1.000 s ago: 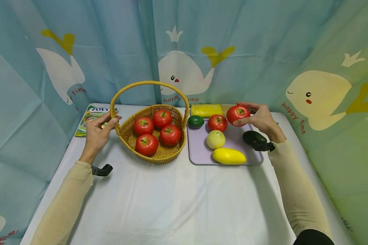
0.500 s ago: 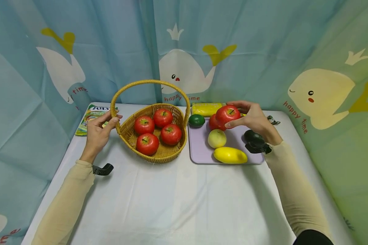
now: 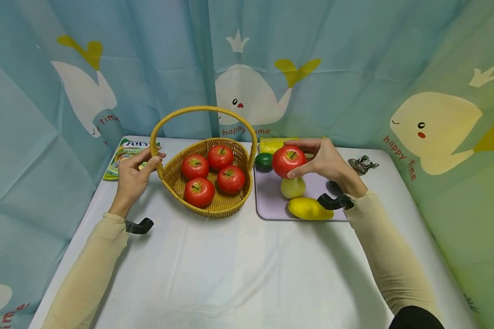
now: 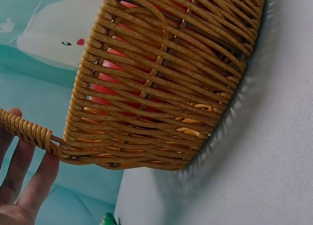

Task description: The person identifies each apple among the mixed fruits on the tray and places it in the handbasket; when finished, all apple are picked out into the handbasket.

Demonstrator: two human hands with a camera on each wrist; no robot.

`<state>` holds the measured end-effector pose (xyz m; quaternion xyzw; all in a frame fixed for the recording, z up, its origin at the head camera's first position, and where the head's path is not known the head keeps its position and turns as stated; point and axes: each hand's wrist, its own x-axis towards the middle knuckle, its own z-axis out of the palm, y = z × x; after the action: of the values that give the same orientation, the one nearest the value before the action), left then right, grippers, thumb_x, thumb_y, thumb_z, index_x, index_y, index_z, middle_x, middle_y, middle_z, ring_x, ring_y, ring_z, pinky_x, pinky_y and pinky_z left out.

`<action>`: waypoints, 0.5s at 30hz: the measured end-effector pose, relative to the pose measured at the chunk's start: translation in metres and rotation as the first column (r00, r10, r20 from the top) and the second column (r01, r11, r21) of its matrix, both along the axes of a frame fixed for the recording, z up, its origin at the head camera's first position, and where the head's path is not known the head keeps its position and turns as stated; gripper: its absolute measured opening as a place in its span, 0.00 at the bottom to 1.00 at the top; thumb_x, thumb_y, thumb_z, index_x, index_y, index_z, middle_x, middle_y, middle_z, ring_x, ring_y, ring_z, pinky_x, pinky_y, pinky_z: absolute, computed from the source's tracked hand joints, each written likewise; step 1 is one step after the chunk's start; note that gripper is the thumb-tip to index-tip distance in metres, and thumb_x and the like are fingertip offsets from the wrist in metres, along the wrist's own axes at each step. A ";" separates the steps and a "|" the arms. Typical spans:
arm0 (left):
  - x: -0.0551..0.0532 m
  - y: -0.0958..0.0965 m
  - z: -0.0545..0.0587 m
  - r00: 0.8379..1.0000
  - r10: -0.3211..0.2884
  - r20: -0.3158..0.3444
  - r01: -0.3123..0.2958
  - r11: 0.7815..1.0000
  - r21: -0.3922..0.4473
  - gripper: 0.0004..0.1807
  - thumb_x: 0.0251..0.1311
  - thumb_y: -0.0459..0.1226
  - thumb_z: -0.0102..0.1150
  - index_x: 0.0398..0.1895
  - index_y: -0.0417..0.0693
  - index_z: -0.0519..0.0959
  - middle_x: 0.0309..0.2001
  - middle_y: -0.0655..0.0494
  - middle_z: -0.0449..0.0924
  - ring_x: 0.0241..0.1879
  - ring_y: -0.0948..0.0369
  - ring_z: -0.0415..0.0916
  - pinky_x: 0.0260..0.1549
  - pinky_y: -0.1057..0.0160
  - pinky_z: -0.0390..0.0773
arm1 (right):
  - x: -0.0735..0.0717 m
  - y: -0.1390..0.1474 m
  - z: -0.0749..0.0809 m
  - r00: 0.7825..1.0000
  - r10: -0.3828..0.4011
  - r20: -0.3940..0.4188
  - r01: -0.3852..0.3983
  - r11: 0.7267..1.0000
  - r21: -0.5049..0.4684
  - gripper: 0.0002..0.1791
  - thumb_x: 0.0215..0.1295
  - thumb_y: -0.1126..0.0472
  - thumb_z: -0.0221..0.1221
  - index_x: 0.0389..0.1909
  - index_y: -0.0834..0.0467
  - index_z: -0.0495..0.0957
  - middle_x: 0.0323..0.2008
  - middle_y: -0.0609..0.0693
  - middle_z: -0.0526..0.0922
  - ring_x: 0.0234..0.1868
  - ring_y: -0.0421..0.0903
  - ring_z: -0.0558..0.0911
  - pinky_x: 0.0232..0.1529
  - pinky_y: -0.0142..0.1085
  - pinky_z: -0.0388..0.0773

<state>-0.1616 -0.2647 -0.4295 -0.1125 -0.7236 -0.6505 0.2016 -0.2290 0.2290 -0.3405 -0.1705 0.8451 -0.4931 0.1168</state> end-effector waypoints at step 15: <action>0.000 0.000 0.000 1.000 -0.008 0.000 0.008 1.000 0.009 0.17 0.74 0.30 0.62 0.63 0.38 0.84 0.45 0.64 0.91 0.48 0.64 0.84 0.46 0.73 0.88 | 0.014 -0.030 -0.007 0.995 0.098 0.037 -0.095 0.993 -0.076 0.44 0.40 0.68 0.86 0.65 0.51 0.85 0.58 0.52 0.89 0.54 0.51 0.88 0.53 0.38 0.90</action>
<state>-0.1616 -0.2648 -0.4296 -0.1144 -0.7201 -0.6547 0.1993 -0.2152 0.1987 -0.3475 -0.2053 0.8145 -0.5211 0.1512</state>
